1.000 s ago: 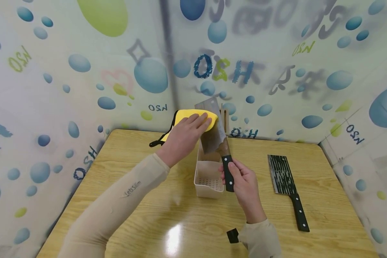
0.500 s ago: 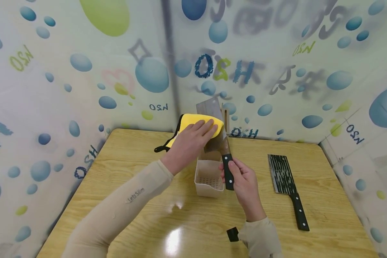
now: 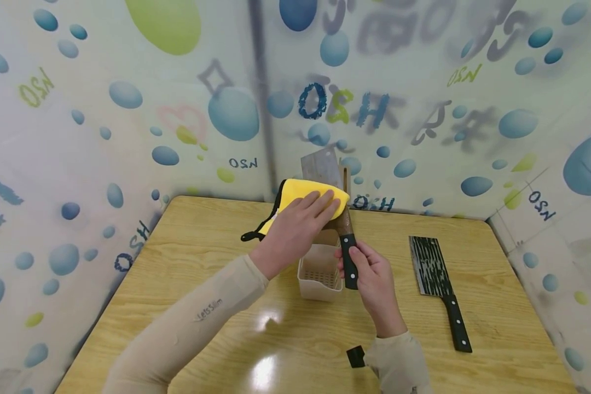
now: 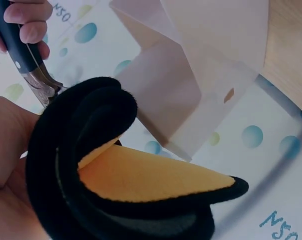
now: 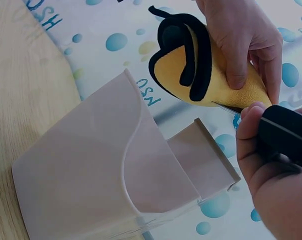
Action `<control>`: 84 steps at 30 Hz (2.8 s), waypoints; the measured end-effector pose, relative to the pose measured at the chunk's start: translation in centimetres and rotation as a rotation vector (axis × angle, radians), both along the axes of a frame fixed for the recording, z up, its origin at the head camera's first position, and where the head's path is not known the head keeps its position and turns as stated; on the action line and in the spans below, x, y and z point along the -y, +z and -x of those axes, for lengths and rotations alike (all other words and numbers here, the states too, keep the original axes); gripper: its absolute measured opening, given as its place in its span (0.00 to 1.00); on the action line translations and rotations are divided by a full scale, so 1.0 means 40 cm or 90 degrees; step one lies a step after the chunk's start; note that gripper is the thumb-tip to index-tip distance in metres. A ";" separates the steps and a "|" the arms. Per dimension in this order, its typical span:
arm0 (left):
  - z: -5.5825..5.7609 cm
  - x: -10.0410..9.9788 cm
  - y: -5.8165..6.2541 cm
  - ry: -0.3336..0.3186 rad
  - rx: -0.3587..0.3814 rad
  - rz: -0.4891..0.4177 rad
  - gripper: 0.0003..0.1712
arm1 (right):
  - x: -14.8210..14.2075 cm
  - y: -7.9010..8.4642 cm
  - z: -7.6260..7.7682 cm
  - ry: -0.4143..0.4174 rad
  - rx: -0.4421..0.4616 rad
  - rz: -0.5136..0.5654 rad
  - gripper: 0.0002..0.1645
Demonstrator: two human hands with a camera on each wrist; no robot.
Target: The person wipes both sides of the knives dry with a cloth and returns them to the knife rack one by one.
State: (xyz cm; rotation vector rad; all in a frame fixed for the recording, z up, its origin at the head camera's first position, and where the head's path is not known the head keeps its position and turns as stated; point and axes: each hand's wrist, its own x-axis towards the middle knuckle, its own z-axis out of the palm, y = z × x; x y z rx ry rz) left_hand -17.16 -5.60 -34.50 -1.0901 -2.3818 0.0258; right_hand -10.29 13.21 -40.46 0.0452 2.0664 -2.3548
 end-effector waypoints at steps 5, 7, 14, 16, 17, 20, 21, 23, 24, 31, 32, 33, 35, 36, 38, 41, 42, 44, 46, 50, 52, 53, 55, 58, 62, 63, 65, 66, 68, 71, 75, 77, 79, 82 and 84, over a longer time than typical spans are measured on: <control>-0.013 -0.003 -0.001 -0.011 0.005 -0.002 0.28 | 0.001 0.000 -0.001 0.004 -0.009 -0.008 0.22; -0.019 -0.004 -0.001 -0.014 0.011 0.000 0.28 | 0.000 0.000 -0.001 0.005 -0.010 -0.013 0.22; -0.036 -0.006 -0.005 -0.003 0.002 0.023 0.31 | 0.001 -0.001 -0.002 0.003 0.000 -0.012 0.22; -0.040 -0.007 -0.006 -0.001 -0.008 0.028 0.31 | 0.002 -0.001 -0.003 0.002 -0.001 -0.013 0.22; -0.041 -0.007 -0.007 -0.002 -0.011 0.028 0.31 | 0.002 -0.001 -0.003 0.002 -0.003 -0.015 0.23; -0.045 -0.009 -0.009 -0.007 -0.016 0.023 0.32 | 0.001 0.000 -0.003 -0.001 -0.005 -0.016 0.23; -0.046 -0.009 -0.009 -0.011 -0.016 0.021 0.32 | 0.001 0.000 -0.003 -0.002 -0.004 -0.015 0.23; -0.049 -0.010 -0.010 -0.014 -0.019 0.020 0.33 | 0.001 0.000 -0.002 -0.005 -0.002 -0.013 0.22; -0.051 -0.010 -0.011 -0.015 -0.021 0.019 0.33 | 0.001 0.001 -0.002 -0.007 -0.002 -0.012 0.22; -0.066 -0.016 -0.021 -0.042 -0.047 0.024 0.31 | 0.002 0.002 0.000 -0.016 -0.008 -0.021 0.23; -0.068 -0.017 -0.023 -0.045 -0.049 0.026 0.31 | 0.003 0.002 0.000 -0.016 -0.010 -0.021 0.23; -0.070 -0.018 -0.024 -0.044 -0.049 0.027 0.31 | 0.003 0.001 0.000 -0.017 -0.011 -0.022 0.23; -0.074 -0.021 -0.026 -0.042 -0.049 0.033 0.32 | 0.002 0.000 0.000 -0.016 -0.015 -0.022 0.22; -0.075 -0.022 -0.028 -0.042 -0.050 0.037 0.32 | 0.001 -0.001 0.000 -0.016 -0.018 -0.023 0.22; -0.079 -0.023 -0.029 -0.044 -0.050 0.048 0.33 | 0.001 -0.002 -0.001 -0.014 -0.024 -0.027 0.22; -0.085 -0.024 -0.029 -0.047 -0.051 0.064 0.34 | 0.001 -0.002 -0.002 -0.012 -0.031 -0.034 0.22; -0.086 -0.024 -0.029 -0.048 -0.049 0.065 0.34 | 0.001 -0.002 -0.002 -0.010 -0.034 -0.036 0.23; -0.088 -0.023 -0.029 -0.051 -0.045 0.065 0.34 | 0.001 -0.003 -0.002 -0.005 -0.035 -0.037 0.23; -0.089 -0.022 -0.028 -0.055 -0.044 0.064 0.34 | 0.000 -0.003 -0.002 0.000 -0.036 -0.036 0.23; -0.085 -0.021 -0.027 -0.056 -0.046 0.061 0.34 | -0.001 -0.003 -0.002 0.003 -0.036 -0.039 0.22; -0.081 -0.022 -0.026 -0.053 -0.049 0.059 0.34 | -0.001 -0.002 -0.002 0.004 -0.034 -0.039 0.22; -0.078 -0.022 -0.026 -0.052 -0.050 0.056 0.35 | -0.002 -0.001 -0.002 0.005 -0.033 -0.039 0.22; -0.073 -0.022 -0.025 -0.051 -0.050 0.049 0.34 | -0.002 -0.001 -0.002 0.009 -0.032 -0.038 0.22; -0.065 -0.021 -0.022 -0.047 -0.053 0.041 0.34 | -0.003 0.000 -0.002 0.016 -0.031 -0.038 0.23; -0.055 -0.017 -0.020 -0.036 -0.047 0.040 0.33 | -0.004 -0.004 -0.001 0.023 -0.028 -0.043 0.23; -0.052 -0.015 -0.019 -0.033 -0.042 0.037 0.33 | -0.005 -0.005 -0.001 0.024 -0.026 -0.045 0.23; -0.047 -0.012 -0.016 -0.028 -0.036 0.028 0.32 | -0.005 -0.007 -0.002 0.026 -0.025 -0.048 0.22; -0.045 -0.010 -0.014 -0.027 -0.034 0.023 0.31 | -0.005 -0.008 -0.003 0.026 -0.025 -0.047 0.22; -0.040 -0.007 -0.010 -0.027 -0.029 0.010 0.30 | -0.005 -0.008 -0.006 0.029 -0.025 -0.043 0.22; -0.032 -0.002 -0.005 -0.026 -0.027 -0.001 0.29 | -0.004 -0.009 -0.008 0.036 -0.035 -0.041 0.21; -0.021 0.003 0.002 -0.018 -0.036 0.003 0.28 | -0.004 -0.009 -0.012 0.045 -0.048 -0.043 0.21; -0.015 0.005 0.005 -0.013 -0.040 0.008 0.27 | -0.004 -0.008 -0.014 0.049 -0.051 -0.042 0.21; -0.009 0.008 0.008 -0.010 -0.040 0.010 0.27 | -0.004 -0.008 -0.016 0.052 -0.053 -0.047 0.21; -0.001 0.011 0.012 -0.004 -0.031 0.007 0.28 | -0.004 -0.009 -0.020 0.054 -0.049 -0.050 0.21; 0.003 0.013 0.014 0.000 -0.025 0.006 0.28 | -0.003 -0.010 -0.022 0.052 -0.045 -0.052 0.21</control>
